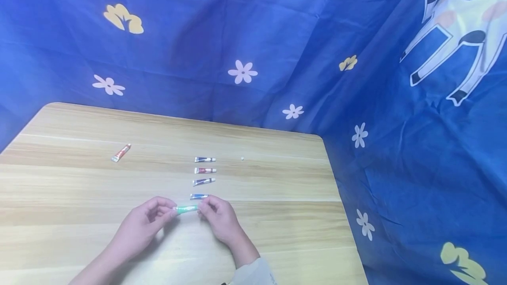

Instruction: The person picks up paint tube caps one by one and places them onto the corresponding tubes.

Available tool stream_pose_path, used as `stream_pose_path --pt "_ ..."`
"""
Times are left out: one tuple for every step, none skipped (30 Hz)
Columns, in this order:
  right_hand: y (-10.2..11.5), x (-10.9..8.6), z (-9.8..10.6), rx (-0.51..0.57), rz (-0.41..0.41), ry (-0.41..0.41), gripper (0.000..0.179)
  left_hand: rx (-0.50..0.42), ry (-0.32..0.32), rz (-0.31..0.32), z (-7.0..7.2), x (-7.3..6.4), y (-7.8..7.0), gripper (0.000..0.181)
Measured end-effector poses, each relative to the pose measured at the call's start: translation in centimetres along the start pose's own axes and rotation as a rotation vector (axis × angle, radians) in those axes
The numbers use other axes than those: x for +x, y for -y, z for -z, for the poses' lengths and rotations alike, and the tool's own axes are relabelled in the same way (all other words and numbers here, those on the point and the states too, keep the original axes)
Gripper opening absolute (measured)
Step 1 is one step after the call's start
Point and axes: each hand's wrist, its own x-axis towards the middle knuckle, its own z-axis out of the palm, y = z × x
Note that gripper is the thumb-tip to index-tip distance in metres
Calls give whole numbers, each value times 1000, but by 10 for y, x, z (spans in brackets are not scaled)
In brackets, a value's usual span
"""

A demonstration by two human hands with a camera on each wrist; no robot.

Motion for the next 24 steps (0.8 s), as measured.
stream_pose_path --pt "-1 0 0 -5 1 0 33 -1 -1 -1 0 0 0 18" --pt "-1 0 0 -9 1 0 32 -1 -3 -2 -1 0 0 18" --pt "-1 0 1 -12 0 0 32 -2 -3 -1 -1 0 1 17" --pt "-2 0 1 -16 -3 0 33 -3 -3 -1 -1 0 1 18" --pt "-2 -1 1 -21 -5 1 33 -3 -2 -1 -1 -1 1 18" --pt "-2 -1 1 -25 -8 1 34 -4 -1 1 -1 -1 0 18" --pt "-2 -1 1 -31 -10 2 35 -3 -1 0 -1 -1 0 19" --pt "-2 -1 1 -35 -15 3 35 -3 -1 1 -1 -1 0 18" --pt "-2 -1 2 -41 -19 4 36 -3 -1 2 -1 -1 0 18" --pt "-3 -1 1 -48 -21 5 37 -2 -2 2 -1 -1 -1 18" --pt "-3 -1 1 -51 -23 5 37 -2 -2 2 -1 -1 -1 18" --pt "-3 -1 1 -53 -24 6 37 0 -3 3 -1 -1 -1 18" --pt "-4 0 1 -54 -23 5 37 1 -3 3 -1 -1 -1 18" --pt "-4 0 1 -53 -23 4 36 2 -3 5 0 -2 -1 18" --pt "-4 0 0 -52 -20 2 36 0 -2 7 0 -2 -1 18" --pt "-4 0 0 -48 -17 0 35 0 -1 7 0 -2 -1 18" --pt "-5 0 0 -43 -13 -2 34 -2 -1 8 0 -2 -1 18" --pt "-5 0 0 -38 -8 -2 33 -6 0 8 1 -2 -1 18" --pt "-4 0 0 -27 -5 -2 31 -14 2 10 1 -2 -1 18" --pt "-4 0 0 -13 1 0 30 -22 5 9 1 -2 -1 18" --pt "-4 0 0 2 10 4 29 -33 7 12 2 -1 -2 18" --pt "-4 0 0 15 21 8 28 -42 10 14 2 -1 -1 19" --pt "-4 -1 0 25 37 12 27 -50 12 17 2 -1 -1 19" --pt "-4 -1 0 36 54 15 27 -58 14 20 2 -1 -1 19"
